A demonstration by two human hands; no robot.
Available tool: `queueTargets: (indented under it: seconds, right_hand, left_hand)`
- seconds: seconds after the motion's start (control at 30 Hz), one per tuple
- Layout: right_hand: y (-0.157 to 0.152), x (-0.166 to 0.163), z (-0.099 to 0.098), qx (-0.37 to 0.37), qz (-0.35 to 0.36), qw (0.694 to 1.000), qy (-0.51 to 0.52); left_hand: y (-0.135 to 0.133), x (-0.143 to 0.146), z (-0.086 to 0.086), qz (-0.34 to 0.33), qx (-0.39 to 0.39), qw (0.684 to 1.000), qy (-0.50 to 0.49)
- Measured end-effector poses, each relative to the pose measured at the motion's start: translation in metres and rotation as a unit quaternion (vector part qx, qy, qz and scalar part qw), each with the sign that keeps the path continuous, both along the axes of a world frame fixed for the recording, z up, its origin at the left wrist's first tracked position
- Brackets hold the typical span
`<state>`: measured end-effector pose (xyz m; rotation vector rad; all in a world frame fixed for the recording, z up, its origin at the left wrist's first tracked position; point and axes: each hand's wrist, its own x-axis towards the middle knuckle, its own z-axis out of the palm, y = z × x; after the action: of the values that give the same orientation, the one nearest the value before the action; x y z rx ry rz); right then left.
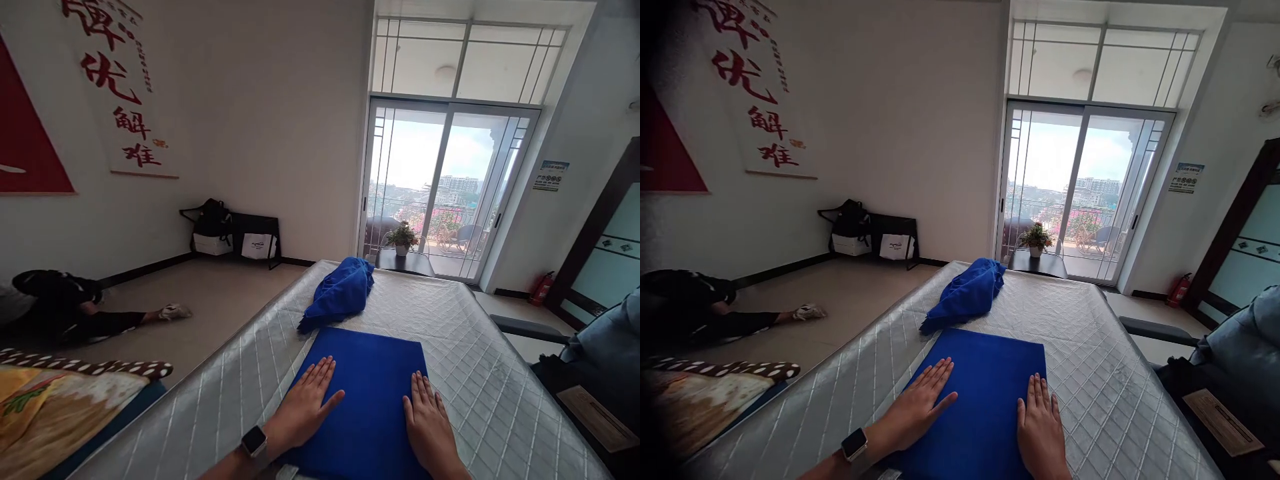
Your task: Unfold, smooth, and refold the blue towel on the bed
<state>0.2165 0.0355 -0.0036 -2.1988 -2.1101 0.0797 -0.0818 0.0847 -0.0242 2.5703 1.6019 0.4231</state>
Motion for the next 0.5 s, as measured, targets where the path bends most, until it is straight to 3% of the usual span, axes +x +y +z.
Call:
queueTargets:
  seconds: [0.13, 0.27, 0.5]
  right_hand:
    - [0.002, 0.002, -0.003, -0.005, -0.001, 1.0, 0.002]
    - [0.002, 0.004, -0.002, -0.002, -0.003, 1.0, 0.021]
    - [0.005, 0.011, -0.001, 0.024, 0.012, 0.999, 0.037]
  left_hand:
    - [0.0, -0.027, 0.003, 0.057, -0.019, 0.998, -0.016]
    - [0.001, -0.03, 0.005, 0.069, -0.049, 0.996, -0.035]
    - [0.001, -0.036, 0.006, 0.092, -0.026, 0.994, -0.05]
